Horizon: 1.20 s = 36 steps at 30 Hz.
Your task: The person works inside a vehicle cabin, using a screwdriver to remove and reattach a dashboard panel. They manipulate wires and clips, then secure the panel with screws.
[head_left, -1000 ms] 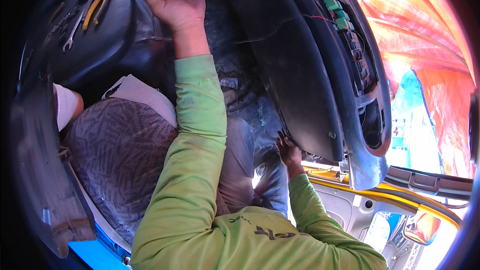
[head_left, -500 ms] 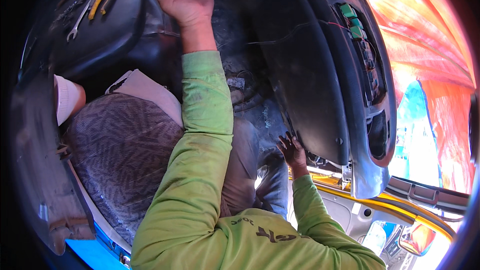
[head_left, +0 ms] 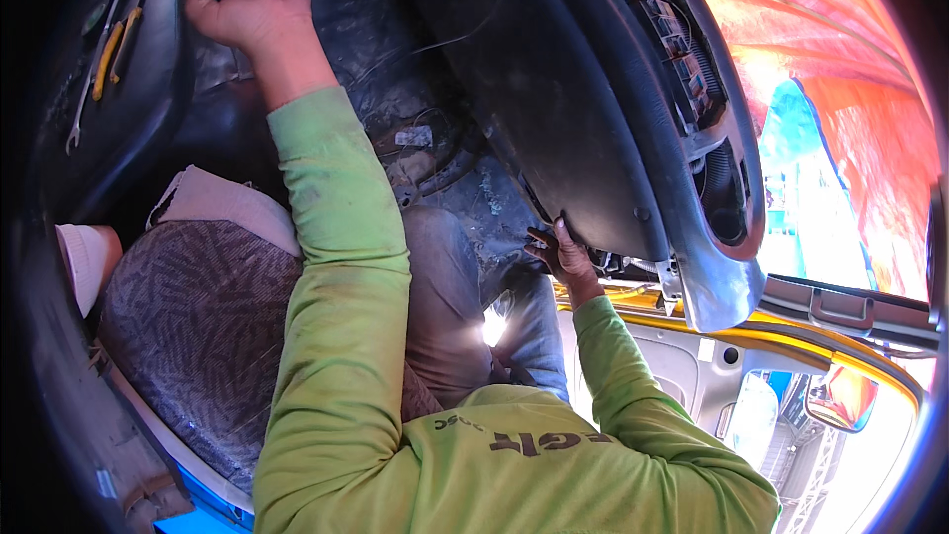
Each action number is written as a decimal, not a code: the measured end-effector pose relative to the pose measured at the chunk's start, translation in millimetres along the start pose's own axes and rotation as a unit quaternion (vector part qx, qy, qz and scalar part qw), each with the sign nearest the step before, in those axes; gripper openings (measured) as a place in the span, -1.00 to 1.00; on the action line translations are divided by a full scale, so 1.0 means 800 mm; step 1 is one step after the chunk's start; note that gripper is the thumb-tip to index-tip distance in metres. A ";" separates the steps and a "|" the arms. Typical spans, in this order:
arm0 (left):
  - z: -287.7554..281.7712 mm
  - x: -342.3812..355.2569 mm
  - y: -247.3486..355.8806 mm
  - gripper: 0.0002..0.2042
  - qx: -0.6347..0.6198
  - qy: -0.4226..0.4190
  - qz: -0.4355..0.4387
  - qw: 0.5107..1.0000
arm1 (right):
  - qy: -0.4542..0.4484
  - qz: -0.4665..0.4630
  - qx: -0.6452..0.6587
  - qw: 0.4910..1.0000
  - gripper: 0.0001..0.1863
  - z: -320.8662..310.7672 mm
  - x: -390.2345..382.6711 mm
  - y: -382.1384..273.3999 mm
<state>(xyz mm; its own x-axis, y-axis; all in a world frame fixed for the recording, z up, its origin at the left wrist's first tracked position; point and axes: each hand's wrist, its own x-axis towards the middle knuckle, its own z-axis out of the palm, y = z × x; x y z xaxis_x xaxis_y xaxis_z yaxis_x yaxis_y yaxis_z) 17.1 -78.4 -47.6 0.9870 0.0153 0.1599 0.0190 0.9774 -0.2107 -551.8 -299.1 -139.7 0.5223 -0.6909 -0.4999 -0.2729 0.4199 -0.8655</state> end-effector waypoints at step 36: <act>0.015 -0.024 -0.010 -0.57 0.152 0.141 0.072 0.976 | 0.201 -0.234 -0.260 0.915 -0.10 -0.008 -0.085 -0.043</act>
<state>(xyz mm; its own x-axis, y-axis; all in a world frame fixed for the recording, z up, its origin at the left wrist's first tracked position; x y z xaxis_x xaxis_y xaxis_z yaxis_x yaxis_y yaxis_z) -3.5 -84.3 -37.1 0.9814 0.1396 -0.1315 -0.1282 0.9875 0.0915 -583.2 -270.5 -75.9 0.3699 -0.9278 0.0491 -0.4965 -0.2421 -0.8336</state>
